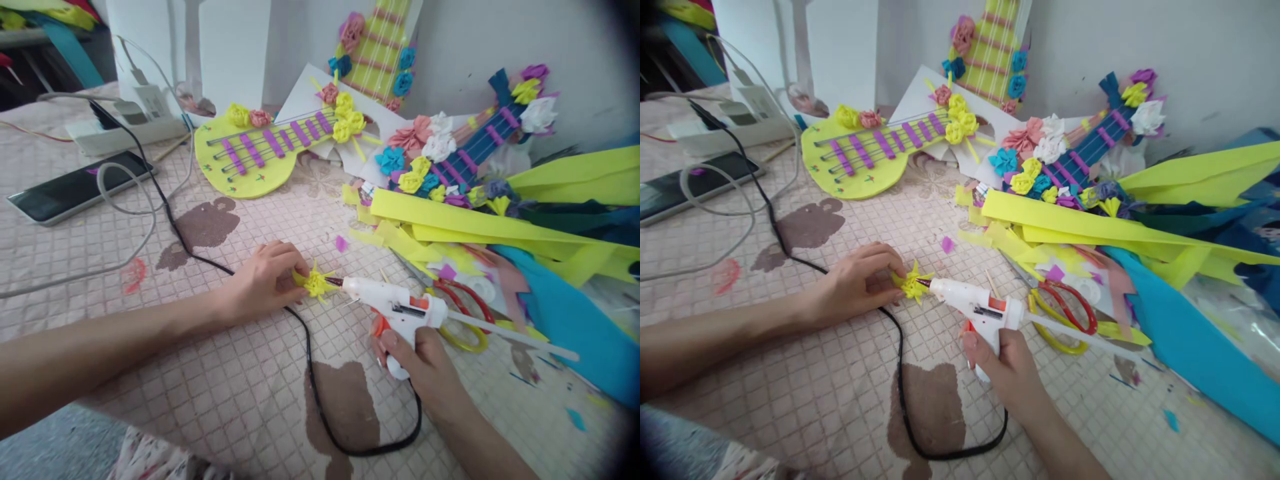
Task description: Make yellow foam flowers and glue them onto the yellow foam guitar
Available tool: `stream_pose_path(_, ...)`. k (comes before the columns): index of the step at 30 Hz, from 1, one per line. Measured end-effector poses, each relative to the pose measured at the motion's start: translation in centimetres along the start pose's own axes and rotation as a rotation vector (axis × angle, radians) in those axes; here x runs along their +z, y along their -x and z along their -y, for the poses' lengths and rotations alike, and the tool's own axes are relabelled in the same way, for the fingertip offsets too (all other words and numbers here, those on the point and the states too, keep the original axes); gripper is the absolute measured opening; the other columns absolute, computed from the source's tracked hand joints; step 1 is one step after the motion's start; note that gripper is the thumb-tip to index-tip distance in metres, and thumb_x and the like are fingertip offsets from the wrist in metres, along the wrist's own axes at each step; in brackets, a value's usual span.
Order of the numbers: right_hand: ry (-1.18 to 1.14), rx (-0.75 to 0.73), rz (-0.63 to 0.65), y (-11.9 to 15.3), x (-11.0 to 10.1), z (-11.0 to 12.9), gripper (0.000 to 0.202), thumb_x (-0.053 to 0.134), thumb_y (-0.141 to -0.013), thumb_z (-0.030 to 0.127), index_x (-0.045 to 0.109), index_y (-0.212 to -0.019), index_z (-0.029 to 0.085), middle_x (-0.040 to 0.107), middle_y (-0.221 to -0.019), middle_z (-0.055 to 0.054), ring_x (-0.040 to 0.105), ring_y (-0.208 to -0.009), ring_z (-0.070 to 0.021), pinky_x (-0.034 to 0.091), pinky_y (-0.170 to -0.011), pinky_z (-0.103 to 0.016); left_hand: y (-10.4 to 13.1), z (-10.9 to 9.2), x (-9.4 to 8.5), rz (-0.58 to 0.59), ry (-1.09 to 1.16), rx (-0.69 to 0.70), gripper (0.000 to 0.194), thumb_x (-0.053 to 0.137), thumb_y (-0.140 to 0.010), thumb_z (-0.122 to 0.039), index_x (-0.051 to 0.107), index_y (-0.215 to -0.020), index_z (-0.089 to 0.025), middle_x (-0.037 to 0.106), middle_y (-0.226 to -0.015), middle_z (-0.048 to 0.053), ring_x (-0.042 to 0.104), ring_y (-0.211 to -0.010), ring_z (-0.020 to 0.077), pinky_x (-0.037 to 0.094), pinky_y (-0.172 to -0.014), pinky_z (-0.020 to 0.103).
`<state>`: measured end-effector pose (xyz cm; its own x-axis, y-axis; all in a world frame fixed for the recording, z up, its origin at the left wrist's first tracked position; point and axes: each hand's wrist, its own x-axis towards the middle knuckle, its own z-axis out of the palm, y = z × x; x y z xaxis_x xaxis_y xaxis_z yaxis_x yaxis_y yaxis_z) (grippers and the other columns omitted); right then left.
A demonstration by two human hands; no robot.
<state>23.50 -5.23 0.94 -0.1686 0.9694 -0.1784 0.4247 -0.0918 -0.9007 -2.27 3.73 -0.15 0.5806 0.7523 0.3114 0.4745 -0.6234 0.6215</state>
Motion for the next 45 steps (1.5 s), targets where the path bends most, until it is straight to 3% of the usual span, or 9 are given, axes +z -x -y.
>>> stream_pose_path(29,-0.045,-0.023,-0.033,-0.19,0.31,-0.82,0.046,0.048,-0.088,0.048,0.055,-0.055,0.017,0.053,-0.051,0.001,0.046,-0.048,-0.0095,0.034,-0.048,-0.022,-0.05,0.30,0.10,0.061,0.033,-0.068,0.026,0.070,-0.072,-0.027,0.057,-0.092,-0.018,0.062,-0.097,0.004,0.056,-0.093,0.0198,0.042,-0.087,0.036)
stream_pose_path(36,-0.040,-0.010,-0.036,-0.04,0.22,-0.95,0.046,0.049,-0.087,0.048,0.055,-0.055,0.017,0.052,-0.050,0.001,0.046,-0.049,-0.0095,0.034,-0.049,-0.022,-0.18,-0.06,0.07,0.027,0.091,-0.082,0.020,0.068,-0.075,-0.025,0.057,-0.090,-0.017,0.061,-0.093,0.003,0.057,-0.088,0.0174,0.045,-0.082,0.032)
stream_pose_path(45,-0.059,-0.013,-0.026,-0.15,0.28,-0.83,0.045,0.048,-0.087,0.049,0.055,-0.056,0.017,0.052,-0.053,0.001,0.045,-0.050,-0.0096,0.034,-0.050,-0.023,-0.12,-0.50,-0.23,0.006,0.107,0.063,0.001,0.062,-0.079,-0.017,0.063,-0.079,-0.018,0.061,-0.096,0.004,0.056,-0.093,0.0166,0.043,-0.087,0.032)
